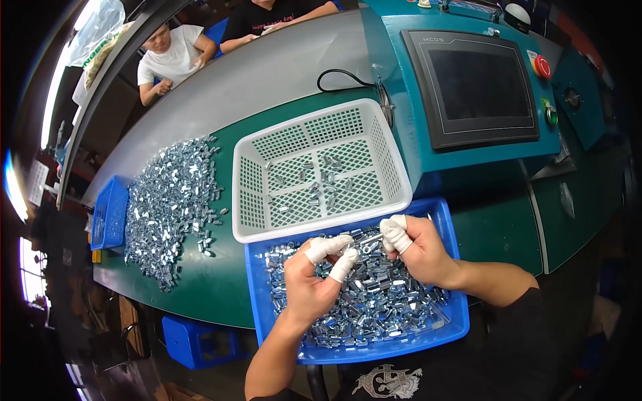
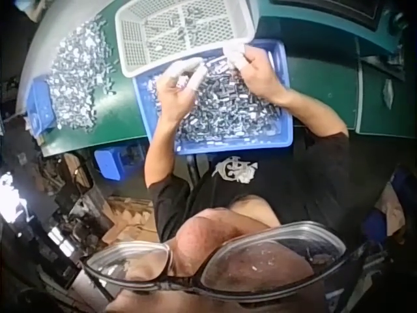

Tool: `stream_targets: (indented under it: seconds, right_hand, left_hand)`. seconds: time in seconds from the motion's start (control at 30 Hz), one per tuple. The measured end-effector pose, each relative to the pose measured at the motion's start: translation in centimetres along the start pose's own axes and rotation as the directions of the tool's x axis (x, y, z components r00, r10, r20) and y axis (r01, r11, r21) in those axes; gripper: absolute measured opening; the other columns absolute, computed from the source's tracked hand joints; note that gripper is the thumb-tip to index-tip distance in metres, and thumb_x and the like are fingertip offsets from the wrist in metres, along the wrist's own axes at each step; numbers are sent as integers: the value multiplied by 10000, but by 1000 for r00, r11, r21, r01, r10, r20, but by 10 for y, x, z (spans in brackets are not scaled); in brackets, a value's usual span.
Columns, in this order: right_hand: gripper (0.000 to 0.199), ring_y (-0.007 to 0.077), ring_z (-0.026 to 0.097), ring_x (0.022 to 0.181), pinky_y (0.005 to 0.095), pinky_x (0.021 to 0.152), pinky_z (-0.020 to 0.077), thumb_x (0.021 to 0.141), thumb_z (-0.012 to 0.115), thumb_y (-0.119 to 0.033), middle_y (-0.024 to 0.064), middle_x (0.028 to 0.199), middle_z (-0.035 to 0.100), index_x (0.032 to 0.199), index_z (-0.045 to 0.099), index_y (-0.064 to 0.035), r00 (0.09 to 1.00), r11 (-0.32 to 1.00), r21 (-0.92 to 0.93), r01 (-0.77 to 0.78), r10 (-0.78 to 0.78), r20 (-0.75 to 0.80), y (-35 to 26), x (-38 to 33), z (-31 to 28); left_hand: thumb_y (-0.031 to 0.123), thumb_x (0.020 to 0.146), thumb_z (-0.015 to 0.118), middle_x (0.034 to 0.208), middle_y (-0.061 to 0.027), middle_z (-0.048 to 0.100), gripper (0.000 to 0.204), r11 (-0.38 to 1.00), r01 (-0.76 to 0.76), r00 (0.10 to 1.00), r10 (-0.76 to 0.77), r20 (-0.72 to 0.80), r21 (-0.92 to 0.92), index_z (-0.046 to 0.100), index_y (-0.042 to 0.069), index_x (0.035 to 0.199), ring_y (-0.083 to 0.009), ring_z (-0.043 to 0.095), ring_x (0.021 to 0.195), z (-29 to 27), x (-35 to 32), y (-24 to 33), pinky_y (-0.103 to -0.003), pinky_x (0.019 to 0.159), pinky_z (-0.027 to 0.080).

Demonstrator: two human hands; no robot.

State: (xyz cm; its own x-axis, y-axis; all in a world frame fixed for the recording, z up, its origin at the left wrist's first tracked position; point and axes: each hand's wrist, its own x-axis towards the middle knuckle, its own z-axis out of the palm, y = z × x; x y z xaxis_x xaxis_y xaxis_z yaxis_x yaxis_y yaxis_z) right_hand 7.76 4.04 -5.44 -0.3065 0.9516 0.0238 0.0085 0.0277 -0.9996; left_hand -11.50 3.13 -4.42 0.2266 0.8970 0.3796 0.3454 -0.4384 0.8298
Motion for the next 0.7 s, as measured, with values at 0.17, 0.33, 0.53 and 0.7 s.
stream_targets:
  seconds: [0.17,0.33,0.53,0.7]
  right_hand:
    - [351,67,451,555,231,526,387,960,445,-238,-3,594,498,683,502,-32,998,1000,6,30,-30,46,0,0,1]
    - [344,71,460,566,230,543,396,960,449,-240,-1,606,505,694,503,-29,996,1000,3,24,-25,89,-3,1,1]
    - [292,86,484,592,241,555,411,959,448,-202,15,649,515,737,507,-22,988,996,-14,89,-86,129,2,0,-2]
    - [206,82,513,598,246,545,416,926,500,-161,29,648,575,832,590,-2,985,987,42,155,-157,70,4,1,2]
  left_hand:
    - [15,723,711,756,-82,649,188,1000,-8,1000,8,-19,-19,667,1,906,-135,577,628,-1,-1,-3,-248,595,464]
    - [26,739,708,752,-74,647,173,988,116,992,-110,60,-106,665,-3,904,-121,585,650,-1,-3,-1,-239,608,468]
    - [48,812,658,806,-60,649,129,739,473,880,-423,215,-480,634,-1,928,-124,615,735,2,-8,1,-238,654,491]
    - [46,840,625,860,-86,646,125,507,561,814,-481,325,-655,592,15,956,-148,628,771,8,-11,0,-263,672,510]
